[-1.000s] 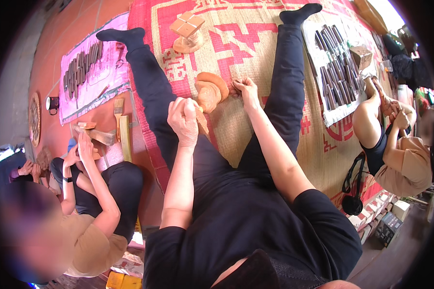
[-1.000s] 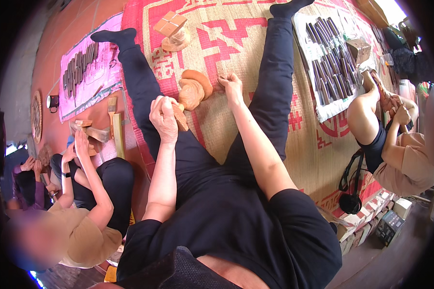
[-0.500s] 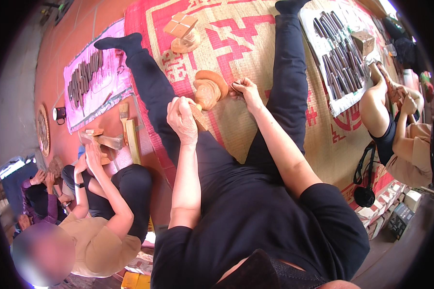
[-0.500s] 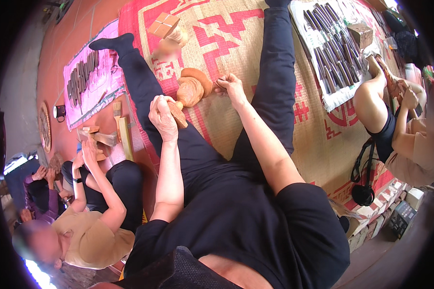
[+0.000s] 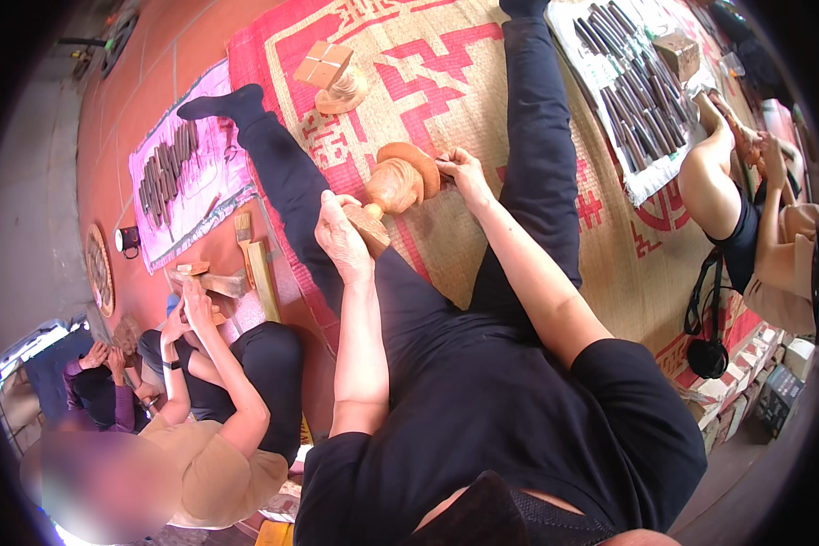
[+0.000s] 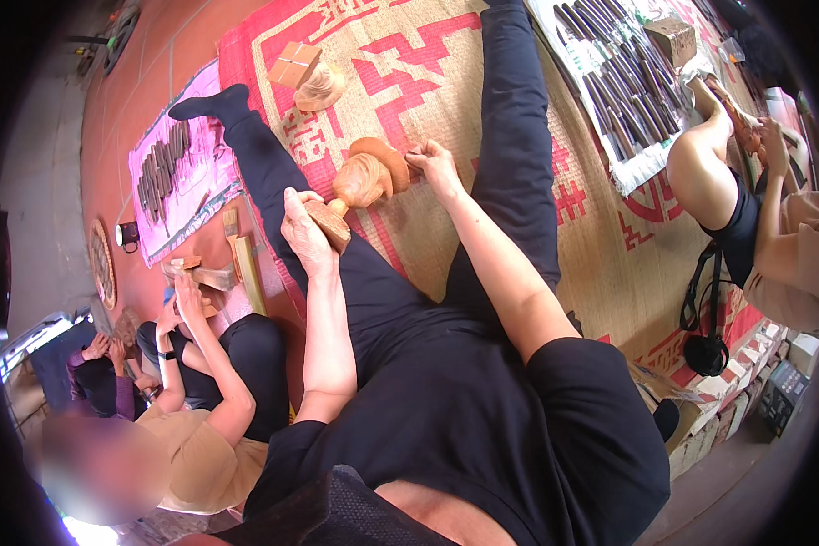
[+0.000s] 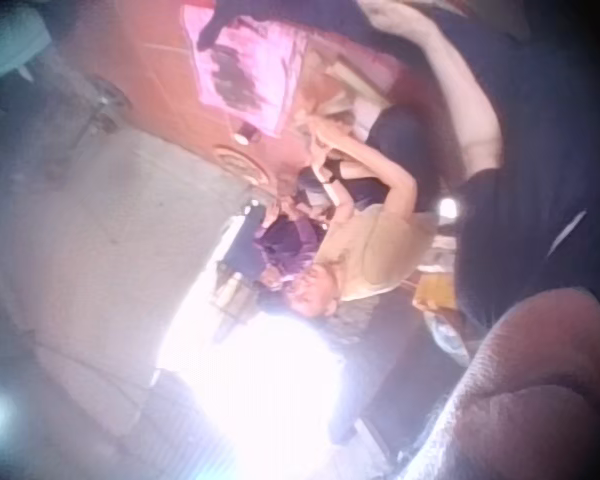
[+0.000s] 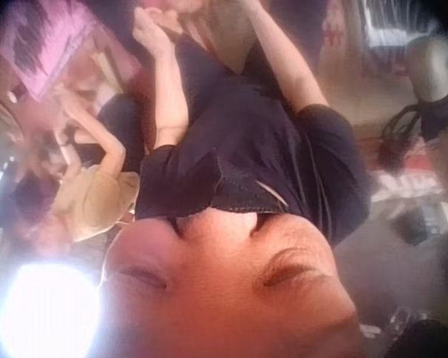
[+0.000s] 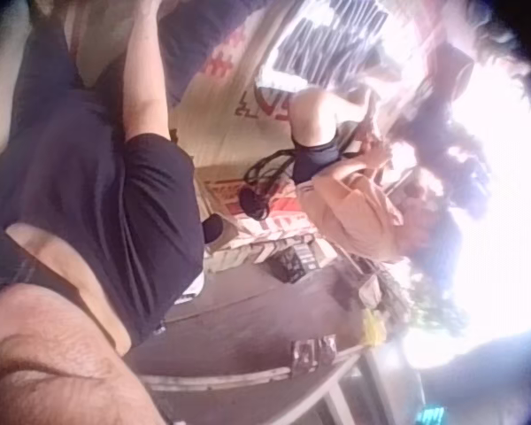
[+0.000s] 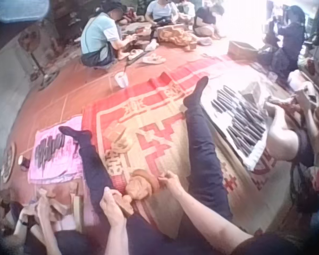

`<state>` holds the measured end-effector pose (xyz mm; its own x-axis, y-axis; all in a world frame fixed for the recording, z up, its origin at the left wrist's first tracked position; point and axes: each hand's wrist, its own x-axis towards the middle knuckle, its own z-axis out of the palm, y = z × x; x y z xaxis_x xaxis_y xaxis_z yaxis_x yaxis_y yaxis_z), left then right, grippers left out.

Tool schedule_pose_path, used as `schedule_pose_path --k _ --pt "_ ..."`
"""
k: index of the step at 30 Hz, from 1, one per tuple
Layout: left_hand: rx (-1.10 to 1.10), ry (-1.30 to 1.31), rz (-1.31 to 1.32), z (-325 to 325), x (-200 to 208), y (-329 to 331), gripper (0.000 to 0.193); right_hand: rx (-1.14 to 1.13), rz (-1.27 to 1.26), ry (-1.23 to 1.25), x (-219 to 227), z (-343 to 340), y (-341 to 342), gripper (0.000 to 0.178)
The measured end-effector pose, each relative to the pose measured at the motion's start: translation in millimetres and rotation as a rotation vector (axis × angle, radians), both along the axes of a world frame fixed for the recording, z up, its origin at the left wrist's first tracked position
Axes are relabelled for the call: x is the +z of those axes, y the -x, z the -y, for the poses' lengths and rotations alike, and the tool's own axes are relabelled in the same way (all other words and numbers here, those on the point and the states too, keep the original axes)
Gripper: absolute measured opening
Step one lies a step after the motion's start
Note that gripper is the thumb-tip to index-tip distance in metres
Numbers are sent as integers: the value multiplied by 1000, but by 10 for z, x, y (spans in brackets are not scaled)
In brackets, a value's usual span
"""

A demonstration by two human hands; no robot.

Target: The person is sitting on a mat and carving a small wooden object using a knife. They hold the wood with their left hand and use the knife in their right hand to shape it. Other people are sitting nearby, also working on similar wooden items.

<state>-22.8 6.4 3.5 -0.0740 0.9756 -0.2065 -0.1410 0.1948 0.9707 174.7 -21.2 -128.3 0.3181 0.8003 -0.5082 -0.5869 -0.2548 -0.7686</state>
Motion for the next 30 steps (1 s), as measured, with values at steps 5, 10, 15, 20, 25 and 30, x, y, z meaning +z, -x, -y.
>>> schedule_pose_path --k 5,10,15,20,25,30 --pt "-4 63 -40 131 59 -96 51 -129 -66 14 42 42 -19 10" --pt "-140 -136 -334 116 -75 -23 39 -136 -45 10 69 36 -54 12" --pt "-259 -346 -759 128 93 -83 35 -95 -21 -17 -42 33 -62 10" --pt "-233 -607 -737 138 38 -204 28 -46 -72 11 61 21 -112 9" --pt "-255 -734 -809 115 38 -289 10 -91 20 -60 191 -45 -139 9" --pt "-270 -721 -832 191 105 -341 13 -15 360 -121 383 -208 155 17"
